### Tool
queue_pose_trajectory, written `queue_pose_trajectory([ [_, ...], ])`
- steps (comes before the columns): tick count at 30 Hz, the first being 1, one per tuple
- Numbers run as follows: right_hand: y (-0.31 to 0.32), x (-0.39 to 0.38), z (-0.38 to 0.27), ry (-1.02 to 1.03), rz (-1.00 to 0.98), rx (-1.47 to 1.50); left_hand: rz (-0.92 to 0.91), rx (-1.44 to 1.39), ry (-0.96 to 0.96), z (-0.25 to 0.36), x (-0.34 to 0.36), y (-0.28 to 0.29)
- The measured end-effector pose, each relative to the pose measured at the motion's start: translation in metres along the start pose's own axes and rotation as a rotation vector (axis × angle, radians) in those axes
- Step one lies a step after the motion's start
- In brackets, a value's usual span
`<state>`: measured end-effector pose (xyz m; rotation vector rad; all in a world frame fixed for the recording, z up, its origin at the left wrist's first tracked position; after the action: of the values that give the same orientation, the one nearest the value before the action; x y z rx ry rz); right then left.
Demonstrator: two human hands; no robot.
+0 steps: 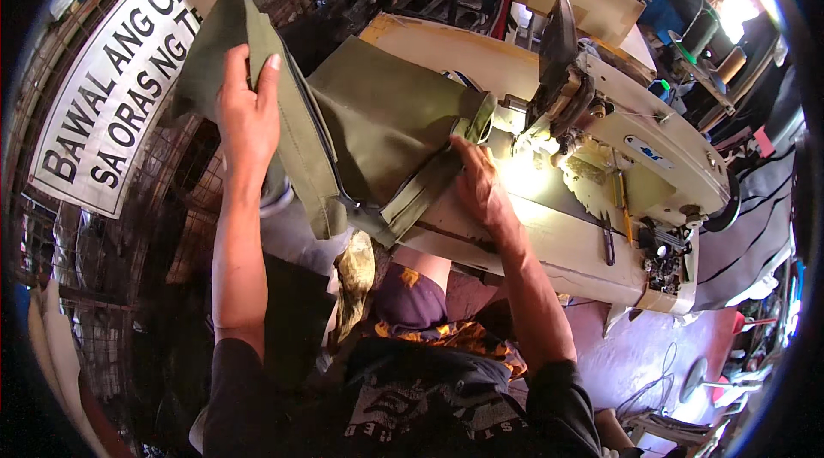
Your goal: Sewing a green fabric bag with blue and white straps using an industrial sewing machine.
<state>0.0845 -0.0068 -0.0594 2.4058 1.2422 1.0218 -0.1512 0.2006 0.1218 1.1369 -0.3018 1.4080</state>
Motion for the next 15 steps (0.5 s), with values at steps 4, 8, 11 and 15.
queue_pose_trajectory([
  [4,0.014,0.004,-0.014,0.366,-0.028,-0.250,-0.023,0.201,-0.069,0.019,0.004,-0.014],
  [8,0.020,0.025,-0.028,0.424,0.022,-0.446,-0.048,0.130,-0.139,0.031,0.009,-0.020],
  [11,0.026,0.030,-0.070,0.459,0.065,-0.451,0.080,0.157,-0.110,0.021,0.021,-0.003],
  [15,0.038,0.026,-0.169,0.684,0.009,-0.443,0.317,0.183,-0.081,0.006,0.051,0.054],
])
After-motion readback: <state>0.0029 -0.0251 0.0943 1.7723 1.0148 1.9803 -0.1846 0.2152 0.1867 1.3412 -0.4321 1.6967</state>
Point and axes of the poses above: each hand's wrist, its own x-axis towards the middle knuckle, its own y-axis out of the back of the hand, z = x × y, the point moved 5 cm from there along x, towards the middle knuckle, and after that the axes turned 7 degrees about x, right-handed, at the moved point
